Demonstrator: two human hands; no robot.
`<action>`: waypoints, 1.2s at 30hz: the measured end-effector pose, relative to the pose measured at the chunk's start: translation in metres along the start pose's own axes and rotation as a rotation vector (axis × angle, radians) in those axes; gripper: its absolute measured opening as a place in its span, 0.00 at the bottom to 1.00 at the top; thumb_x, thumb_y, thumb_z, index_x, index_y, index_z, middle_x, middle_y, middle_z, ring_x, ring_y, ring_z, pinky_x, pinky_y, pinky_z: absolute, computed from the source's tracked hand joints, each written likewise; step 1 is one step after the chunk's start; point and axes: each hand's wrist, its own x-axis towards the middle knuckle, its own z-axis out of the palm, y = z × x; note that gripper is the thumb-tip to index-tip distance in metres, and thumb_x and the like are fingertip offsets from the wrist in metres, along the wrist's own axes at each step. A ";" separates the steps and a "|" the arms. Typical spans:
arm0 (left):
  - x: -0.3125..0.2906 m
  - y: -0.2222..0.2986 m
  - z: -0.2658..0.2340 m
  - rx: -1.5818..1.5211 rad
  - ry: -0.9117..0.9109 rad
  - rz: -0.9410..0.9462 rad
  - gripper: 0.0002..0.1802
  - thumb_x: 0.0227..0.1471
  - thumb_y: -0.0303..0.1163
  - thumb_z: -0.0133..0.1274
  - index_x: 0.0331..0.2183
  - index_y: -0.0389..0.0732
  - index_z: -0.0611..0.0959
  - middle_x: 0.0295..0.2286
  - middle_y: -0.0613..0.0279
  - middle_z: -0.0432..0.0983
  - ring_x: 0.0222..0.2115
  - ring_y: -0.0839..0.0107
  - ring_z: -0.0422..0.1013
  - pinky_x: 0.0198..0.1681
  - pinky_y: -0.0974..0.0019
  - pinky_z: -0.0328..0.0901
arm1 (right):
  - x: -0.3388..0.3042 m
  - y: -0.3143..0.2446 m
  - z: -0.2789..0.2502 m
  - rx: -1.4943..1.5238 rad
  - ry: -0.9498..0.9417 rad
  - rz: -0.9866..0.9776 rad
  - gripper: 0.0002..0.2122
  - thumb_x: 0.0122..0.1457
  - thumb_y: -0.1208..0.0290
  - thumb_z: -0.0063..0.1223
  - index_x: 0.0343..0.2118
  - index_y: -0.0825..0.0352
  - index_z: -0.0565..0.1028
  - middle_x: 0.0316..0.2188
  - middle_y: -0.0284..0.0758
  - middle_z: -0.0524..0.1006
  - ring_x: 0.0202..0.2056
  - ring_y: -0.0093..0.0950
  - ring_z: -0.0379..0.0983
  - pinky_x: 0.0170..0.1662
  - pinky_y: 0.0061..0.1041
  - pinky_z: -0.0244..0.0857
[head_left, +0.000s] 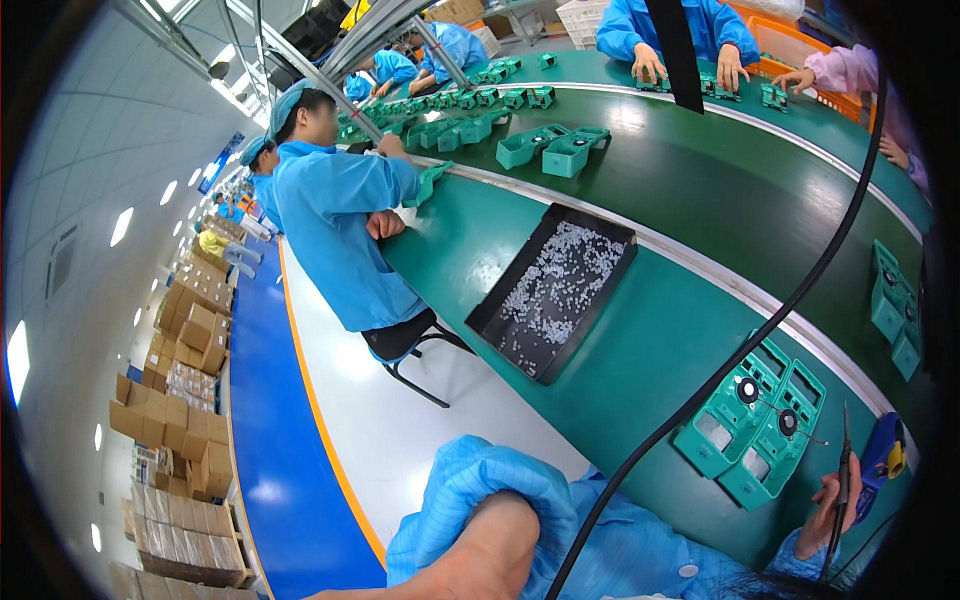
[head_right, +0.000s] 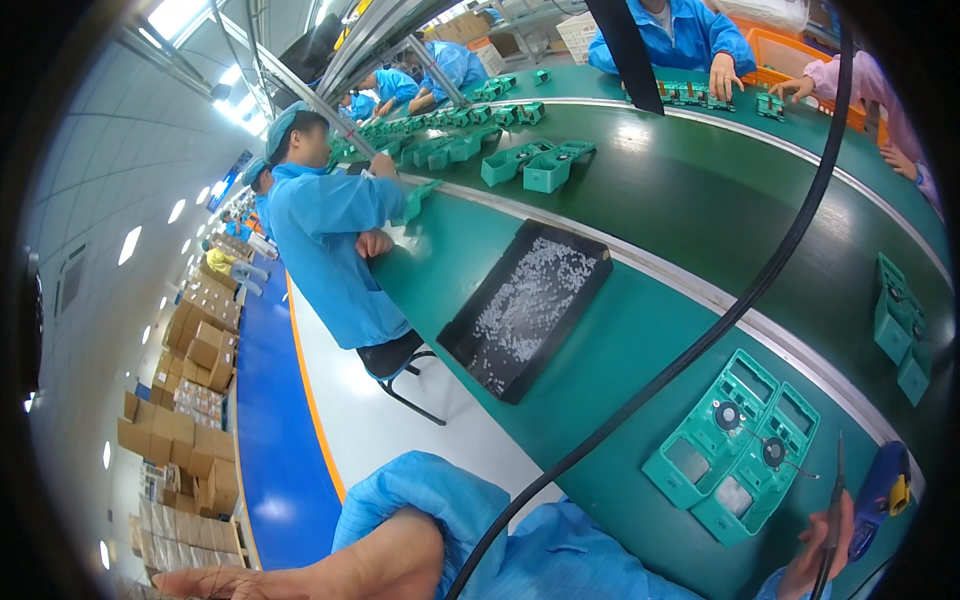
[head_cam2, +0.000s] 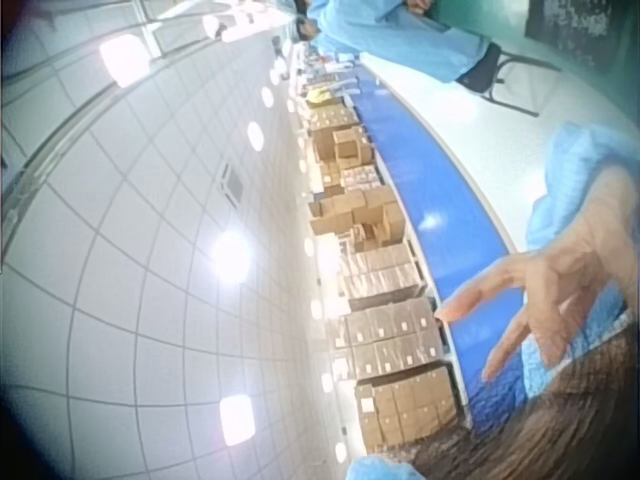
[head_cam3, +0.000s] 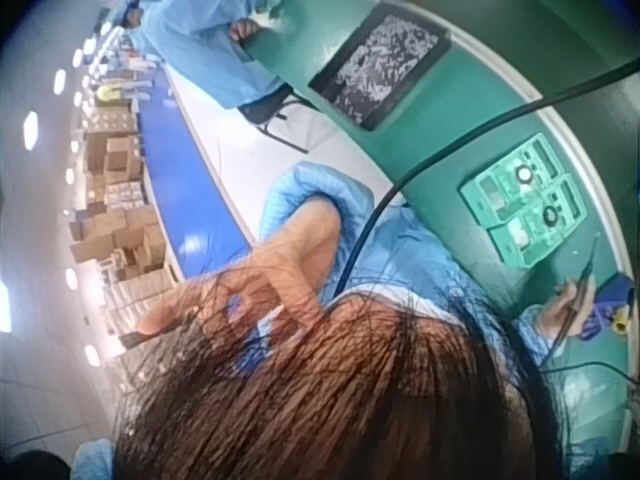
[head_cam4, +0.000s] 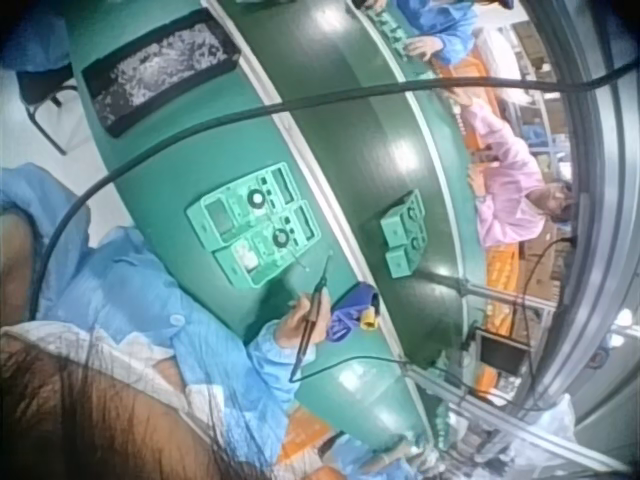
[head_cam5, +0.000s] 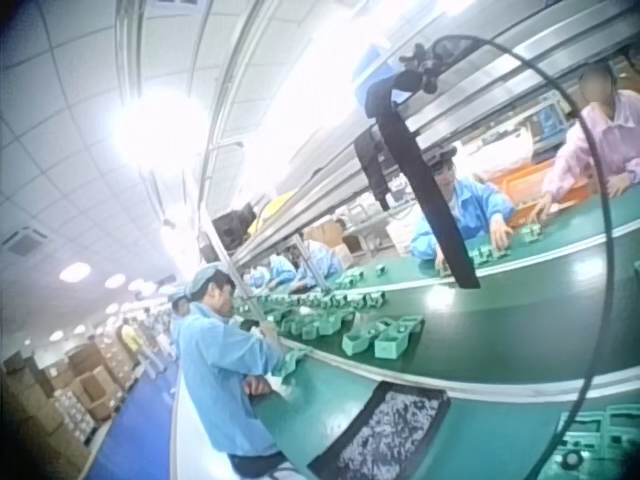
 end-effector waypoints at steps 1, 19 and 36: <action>-0.004 0.001 0.001 0.003 0.011 0.000 0.29 0.53 0.29 0.48 0.57 0.46 0.65 0.63 0.54 0.34 0.58 0.59 0.52 0.37 0.60 0.75 | -0.001 -0.001 0.000 -0.004 -0.005 0.010 0.19 0.64 0.66 0.46 0.54 0.70 0.68 0.26 0.31 0.70 0.20 0.14 0.57 0.23 0.13 0.52; -0.021 0.001 0.004 0.080 0.195 0.011 0.24 0.56 0.31 0.49 0.55 0.42 0.68 0.61 0.48 0.41 0.55 0.60 0.58 0.36 0.63 0.73 | 0.001 -0.005 -0.002 -0.008 -0.025 0.062 0.19 0.64 0.66 0.46 0.55 0.70 0.67 0.26 0.30 0.69 0.21 0.15 0.57 0.24 0.14 0.52; -0.042 -0.107 0.011 0.344 -0.447 -0.777 0.18 0.53 0.26 0.53 0.46 0.31 0.76 0.44 0.39 0.71 0.37 0.51 0.73 0.40 0.58 0.69 | -0.001 -0.020 0.000 -0.011 -0.012 0.074 0.19 0.64 0.64 0.47 0.54 0.69 0.68 0.25 0.30 0.70 0.21 0.15 0.58 0.24 0.14 0.52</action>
